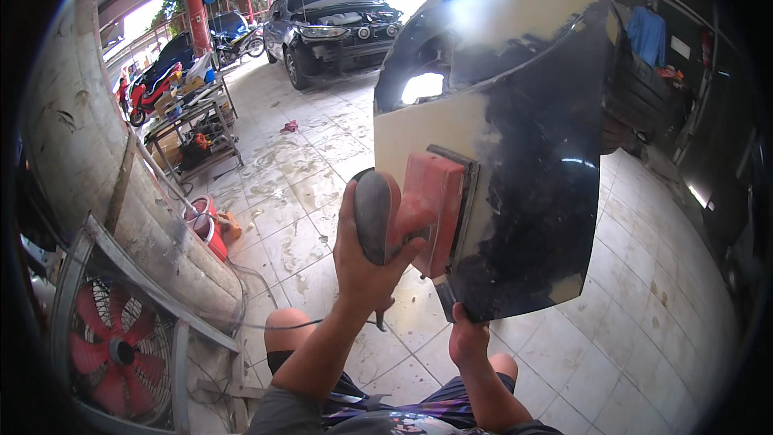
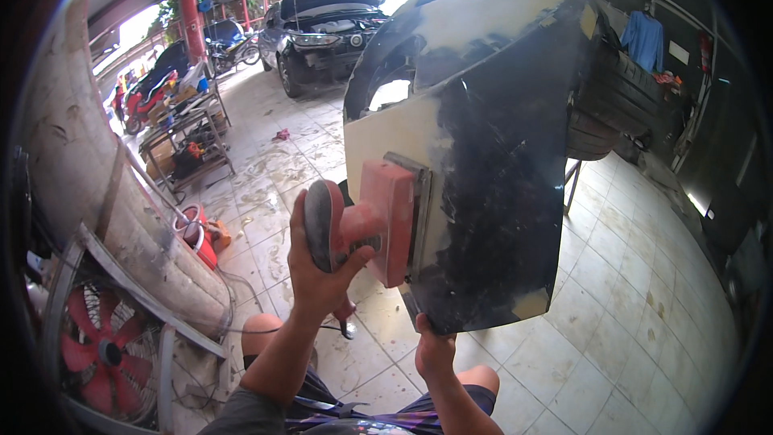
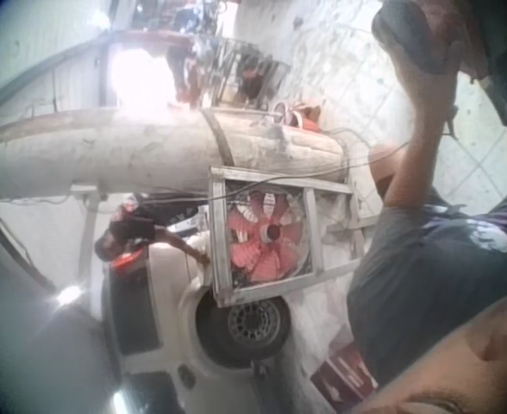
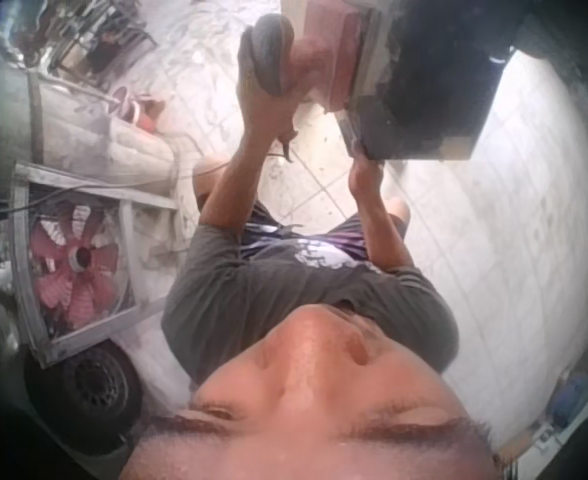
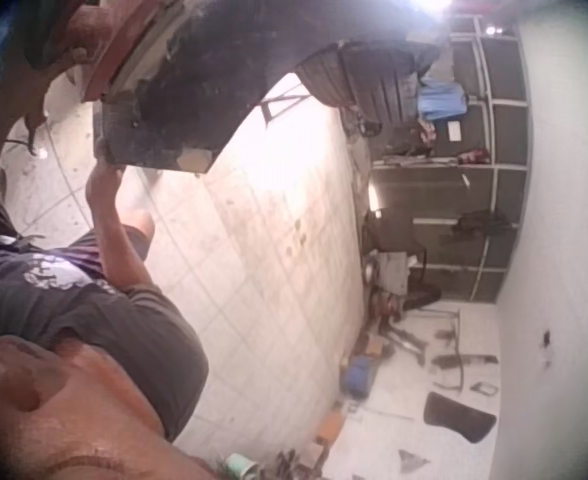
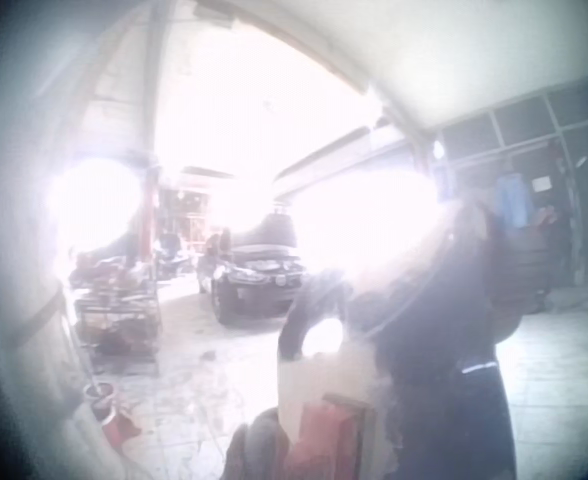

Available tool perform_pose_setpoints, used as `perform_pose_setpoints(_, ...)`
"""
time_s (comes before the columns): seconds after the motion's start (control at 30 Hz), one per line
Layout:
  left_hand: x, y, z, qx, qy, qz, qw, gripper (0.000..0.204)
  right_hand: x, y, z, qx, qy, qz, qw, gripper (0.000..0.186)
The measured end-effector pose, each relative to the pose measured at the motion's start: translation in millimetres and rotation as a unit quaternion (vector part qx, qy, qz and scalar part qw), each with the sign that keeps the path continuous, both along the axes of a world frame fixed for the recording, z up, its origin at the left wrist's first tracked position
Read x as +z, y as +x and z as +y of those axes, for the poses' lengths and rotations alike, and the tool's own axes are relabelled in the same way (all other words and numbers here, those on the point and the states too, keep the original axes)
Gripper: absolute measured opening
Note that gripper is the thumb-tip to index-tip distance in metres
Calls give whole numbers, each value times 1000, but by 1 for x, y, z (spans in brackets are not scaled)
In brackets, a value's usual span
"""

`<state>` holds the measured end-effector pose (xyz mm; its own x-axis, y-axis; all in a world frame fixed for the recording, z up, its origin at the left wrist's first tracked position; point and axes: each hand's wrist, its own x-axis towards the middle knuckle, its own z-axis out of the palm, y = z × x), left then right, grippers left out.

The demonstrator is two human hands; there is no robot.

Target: The person sands a detached car bumper using a handheld electric sander, moving it across the surface to smooth the filler. The person then stops, walks to a workbench, and adjusts the sander's sandpaper pad.

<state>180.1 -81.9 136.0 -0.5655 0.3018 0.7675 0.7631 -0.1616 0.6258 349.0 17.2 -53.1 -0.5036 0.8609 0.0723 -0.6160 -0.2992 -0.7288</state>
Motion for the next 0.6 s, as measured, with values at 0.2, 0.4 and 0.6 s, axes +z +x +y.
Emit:
perform_pose_setpoints(0.2,68,-31,17,1,14,-1,1000,114,2,-5,-11,6,-13,-22,1000,66)
perform_pose_setpoints(0.4,125,-60,36,19,-4,-52,998,112,1,-12,-12,10,-8,-17,1000,64)
perform_pose_setpoints(0.6,63,-23,21,40,-19,-11,999,114,-3,-13,-3,2,-19,-19,1000,62)
